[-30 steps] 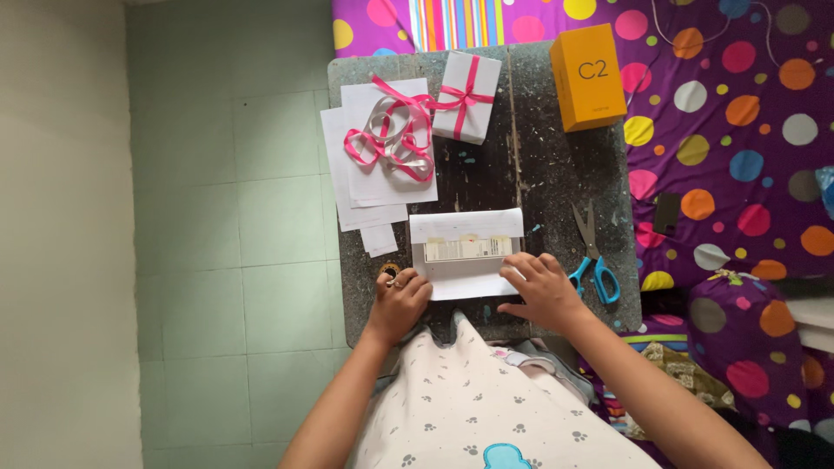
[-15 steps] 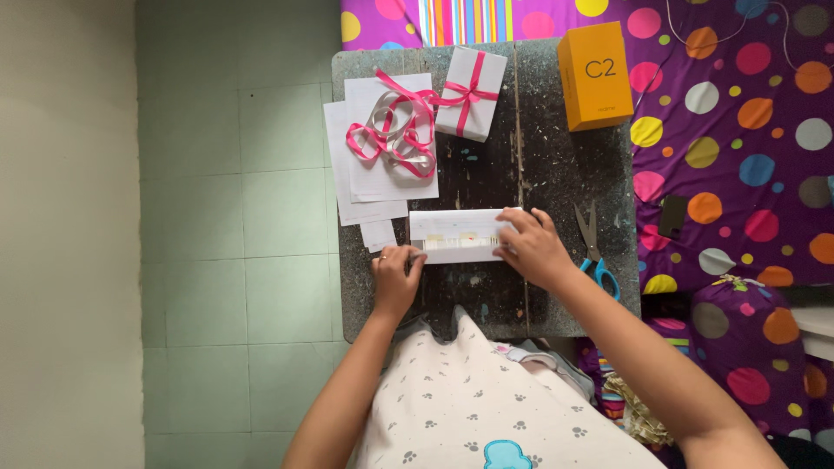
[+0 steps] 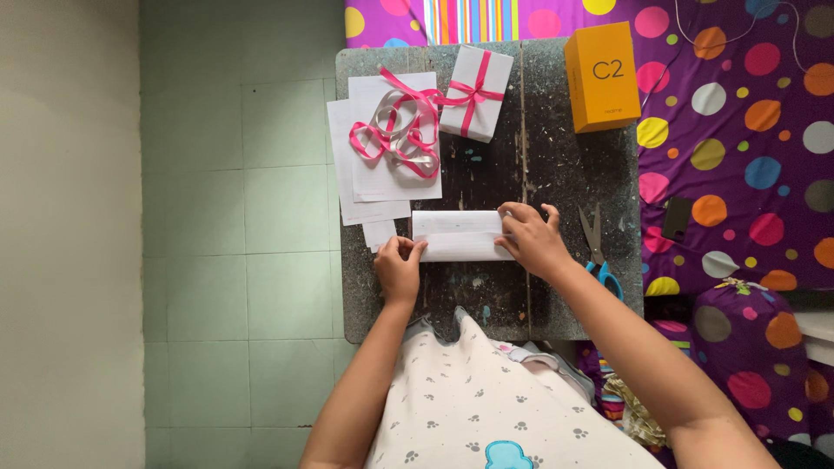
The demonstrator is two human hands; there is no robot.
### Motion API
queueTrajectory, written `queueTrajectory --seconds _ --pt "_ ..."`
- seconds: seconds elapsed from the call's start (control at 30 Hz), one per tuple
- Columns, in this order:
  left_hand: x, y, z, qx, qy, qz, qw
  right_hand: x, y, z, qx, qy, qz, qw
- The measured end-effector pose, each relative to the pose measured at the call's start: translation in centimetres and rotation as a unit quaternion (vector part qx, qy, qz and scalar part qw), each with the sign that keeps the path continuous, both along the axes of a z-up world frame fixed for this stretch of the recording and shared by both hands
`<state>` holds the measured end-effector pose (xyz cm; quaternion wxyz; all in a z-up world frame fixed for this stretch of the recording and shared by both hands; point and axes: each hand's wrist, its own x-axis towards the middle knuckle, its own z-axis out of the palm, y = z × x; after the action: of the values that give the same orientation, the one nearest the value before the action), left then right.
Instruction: The person wraps a small rectangular box with white paper. They fold the paper around the box, secure it with clear tape, and trim excess paper with scissors. The wrapped box is placed on the table.
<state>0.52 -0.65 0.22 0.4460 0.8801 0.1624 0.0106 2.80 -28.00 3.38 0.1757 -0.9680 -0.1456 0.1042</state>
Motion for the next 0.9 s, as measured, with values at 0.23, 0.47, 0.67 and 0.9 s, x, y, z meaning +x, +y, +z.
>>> queueTrajectory --seconds 0.23,0.47,0.67,0.9 --pt "0.1 -0.2 -1.0 -0.009 -0.024 0.018 1.0 -0.1 0.1 -0.1 -0.003 -0.013 -0.004 1.0" --pt "-0.2 -0.7 0.4 0.191 -0.085 -0.102 0.973 0.0 0.4 -0.3 -0.011 -0.014 -0.01 1.0" --pt "1.1 -3.8 3.5 0.306 -0.219 -0.332 0.865 -0.1 0.2 -0.3 0.036 -0.008 -0.035 0.999" --pt "6.4 -2.8 3.7 0.294 -0.019 -0.414 0.862 -0.6 0.1 -0.9 0.087 -0.05 -0.05 0.994"
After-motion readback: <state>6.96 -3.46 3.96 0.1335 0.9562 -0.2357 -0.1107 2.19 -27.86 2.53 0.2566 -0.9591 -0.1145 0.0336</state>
